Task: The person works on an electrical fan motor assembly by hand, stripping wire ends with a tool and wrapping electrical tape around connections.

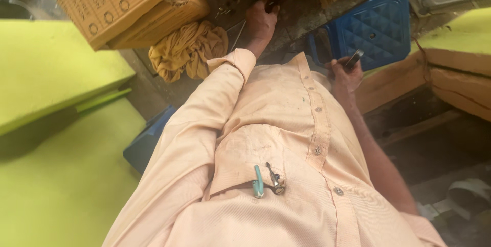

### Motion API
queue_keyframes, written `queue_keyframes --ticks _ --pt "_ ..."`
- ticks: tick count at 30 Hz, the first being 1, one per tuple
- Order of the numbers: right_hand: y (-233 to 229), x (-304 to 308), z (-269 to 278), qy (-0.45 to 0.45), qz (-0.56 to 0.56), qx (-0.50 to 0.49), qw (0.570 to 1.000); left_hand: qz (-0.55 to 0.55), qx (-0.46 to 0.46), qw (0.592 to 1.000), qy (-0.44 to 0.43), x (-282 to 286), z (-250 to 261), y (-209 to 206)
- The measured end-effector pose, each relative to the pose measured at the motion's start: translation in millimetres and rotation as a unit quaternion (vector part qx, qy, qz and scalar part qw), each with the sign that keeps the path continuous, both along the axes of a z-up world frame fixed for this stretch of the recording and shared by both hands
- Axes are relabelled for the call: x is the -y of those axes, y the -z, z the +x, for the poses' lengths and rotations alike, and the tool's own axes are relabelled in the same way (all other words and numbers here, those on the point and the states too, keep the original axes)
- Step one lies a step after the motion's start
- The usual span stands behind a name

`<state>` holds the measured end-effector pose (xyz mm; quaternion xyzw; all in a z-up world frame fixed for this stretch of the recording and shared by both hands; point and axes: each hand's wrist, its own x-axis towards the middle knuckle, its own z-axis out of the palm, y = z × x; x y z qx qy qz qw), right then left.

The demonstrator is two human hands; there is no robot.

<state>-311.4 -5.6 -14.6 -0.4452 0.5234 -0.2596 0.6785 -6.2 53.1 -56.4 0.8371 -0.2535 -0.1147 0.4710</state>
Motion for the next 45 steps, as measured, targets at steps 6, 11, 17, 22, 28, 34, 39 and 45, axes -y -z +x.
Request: queue_keyframes --ticks 6,11,17,22,28,34,39,45 --pt "-13 -35 -28 0.045 -0.045 -0.058 0.996 0.049 0.022 0.998 0.044 4 1 -2" --pt "-75 -37 -3 0.046 -0.021 -0.016 0.999 -0.1 0.107 0.975 0.166 -30 -17 -67" --pt "-158 -20 75 -0.018 0.02 0.103 0.994 -0.169 0.126 0.925 0.316 -53 -33 -185" --pt "-175 2 100 -0.074 0.067 0.218 0.971 -0.18 0.126 0.904 0.367 -51 -17 -246" --pt "-177 21 112 -0.145 0.04 0.214 0.965 -0.169 0.091 0.904 0.383 -53 -8 -279" --pt "-187 29 125 -0.141 0.029 0.227 0.963 -0.161 0.011 0.931 0.328 -40 -15 -276" --pt "-185 42 126 -0.141 0.013 0.204 0.969 -0.116 0.07 0.923 0.361 -34 -19 -278" --pt "-160 61 123 -0.126 -0.018 0.156 0.98 -0.106 0.179 0.868 0.452 -14 -16 -282"
